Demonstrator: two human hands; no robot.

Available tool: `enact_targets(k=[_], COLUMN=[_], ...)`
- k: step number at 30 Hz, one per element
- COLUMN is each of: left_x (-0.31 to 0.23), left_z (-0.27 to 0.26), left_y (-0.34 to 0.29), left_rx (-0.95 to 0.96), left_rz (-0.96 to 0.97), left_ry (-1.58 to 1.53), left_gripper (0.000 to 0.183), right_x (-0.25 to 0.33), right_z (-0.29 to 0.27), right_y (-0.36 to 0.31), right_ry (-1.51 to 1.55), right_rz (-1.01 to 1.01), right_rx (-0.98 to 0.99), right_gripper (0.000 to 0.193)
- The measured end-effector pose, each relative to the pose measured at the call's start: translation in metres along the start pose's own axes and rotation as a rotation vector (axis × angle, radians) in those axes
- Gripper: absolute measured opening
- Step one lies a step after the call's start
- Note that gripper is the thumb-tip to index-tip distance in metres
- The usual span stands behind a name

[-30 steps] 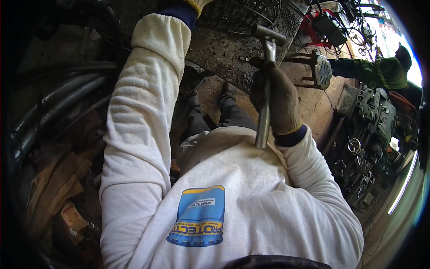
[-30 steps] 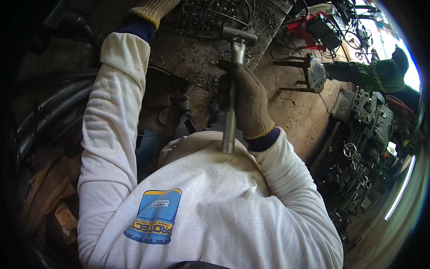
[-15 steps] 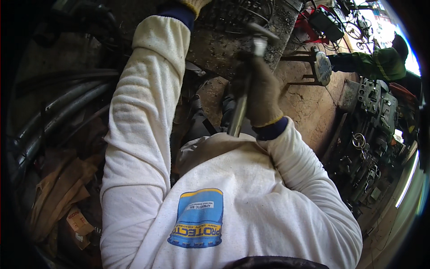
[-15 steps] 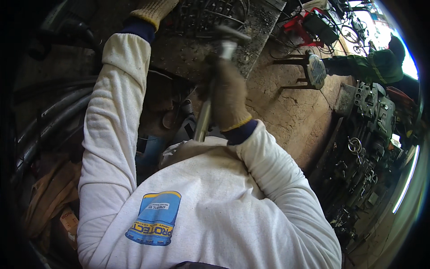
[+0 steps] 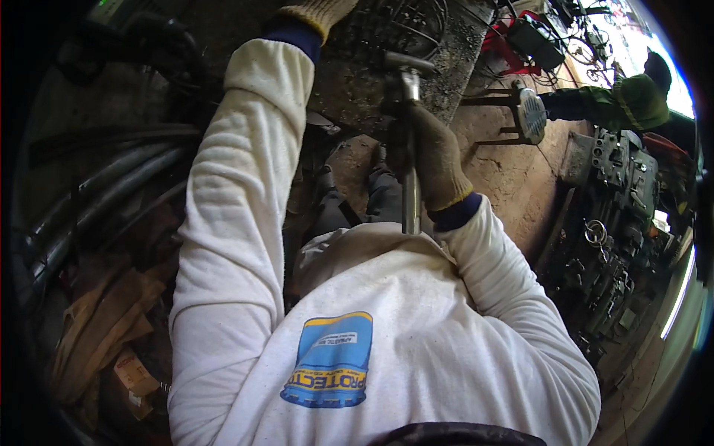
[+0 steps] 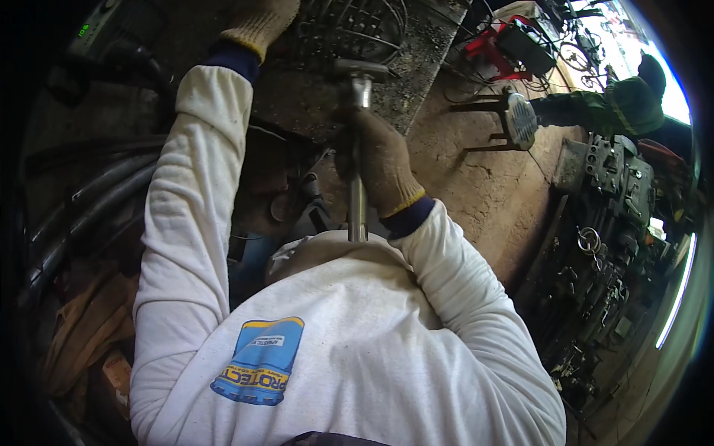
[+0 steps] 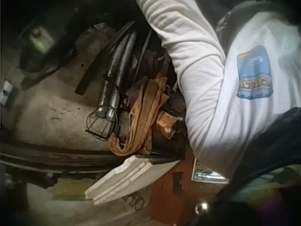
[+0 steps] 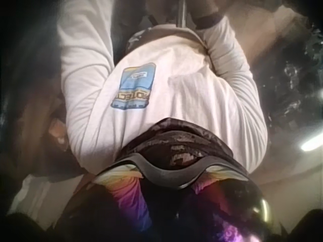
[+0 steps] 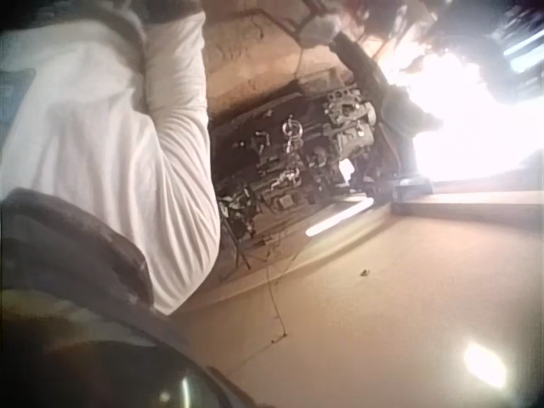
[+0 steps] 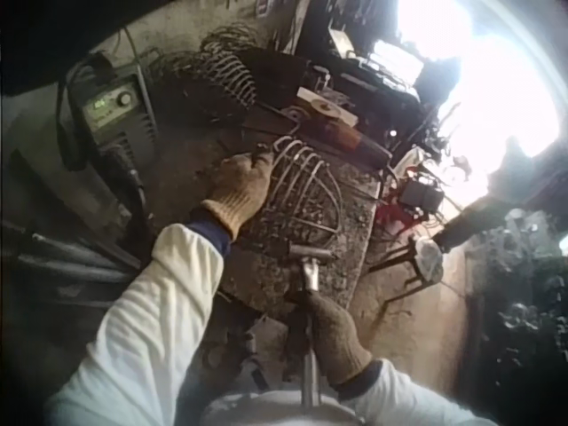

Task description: The person uses an angle grinder to smooth parts of a metal wire cage on a workbench, then uses a hammer to shape the wire structure, and performs spot welding on the cage using a welding tool.

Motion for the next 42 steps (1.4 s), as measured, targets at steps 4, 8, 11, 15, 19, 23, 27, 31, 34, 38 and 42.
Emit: enact_targets(k=[4, 8, 11, 15, 19, 23, 27, 31, 34, 38, 42], left_x=[0.003, 0.000, 0.004, 0.010, 0.005, -0.002, 0.008, -0.005, 0.005, 0.008, 0.000], left_z=[0.004, 0.002, 0.004, 0.003, 0.008, -0.004, 0.002, -0.001, -0.002, 0.004, -0.007], left_y=[-0.002, -0.005, -0.003, -0.003, -0.004, -0.005, -0.004, -0.007, -0.005, -0.005, -0.007], left_rx=[0.082, 0.131, 0.112, 0.013, 0.023, 0.093, 0.022, 0.072, -0.003, -0.087, 0.067], left_rz=[0.009, -0.042, 0.042, 0.040, 0.012, 0.019, 0.344, 0.071, 0.145, 0.390, -0.030], left_ry=[-0.008, -0.013, 0.065, 0.045, 0.051, -0.003, 0.330, -0.005, -0.014, 0.285, -0.036], left_gripper=[0.061, 0.061, 0.061, 0.062, 0.060, 0.057, 0.054, 0.046, 0.048, 0.057, 0.058], right_x=[-0.006, -0.012, -0.012, -0.004, -0.003, 0.004, 0.002, 0.005, 0.006, 0.020, 0.059], right_z=[0.003, 0.008, 0.007, 0.007, 0.012, 0.006, 0.005, -0.017, -0.024, -0.026, -0.018], right_y=[0.003, -0.001, 0.000, -0.006, -0.007, -0.006, -0.009, -0.019, -0.027, -0.034, -0.033], right_ry=[0.511, 0.515, 0.248, 0.142, 0.626, -0.041, -0.027, 0.106, 0.006, -0.379, -1.544], right_rz=[-0.011, -0.049, -0.019, -0.022, -0.034, -0.162, -0.033, 0.017, 0.017, 0.018, -0.727], right_rx=[-0.070, -0.217, -0.101, -0.139, -0.021, -0.032, -0.083, -0.077, -0.020, -0.052, 0.129], right_gripper=[0.030, 0.029, 0.028, 0.026, 0.027, 0.030, 0.035, 0.038, 0.041, 0.041, 0.045])
Point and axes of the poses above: each hand's wrist, its own y-axis towards the middle knuckle, its own z-axis out of the palm, x = y × z, the point moved 4 cm from there along y, towards the middle knuckle, and after that the axes turned 7 degrees about -z, right-handed, at the moved point
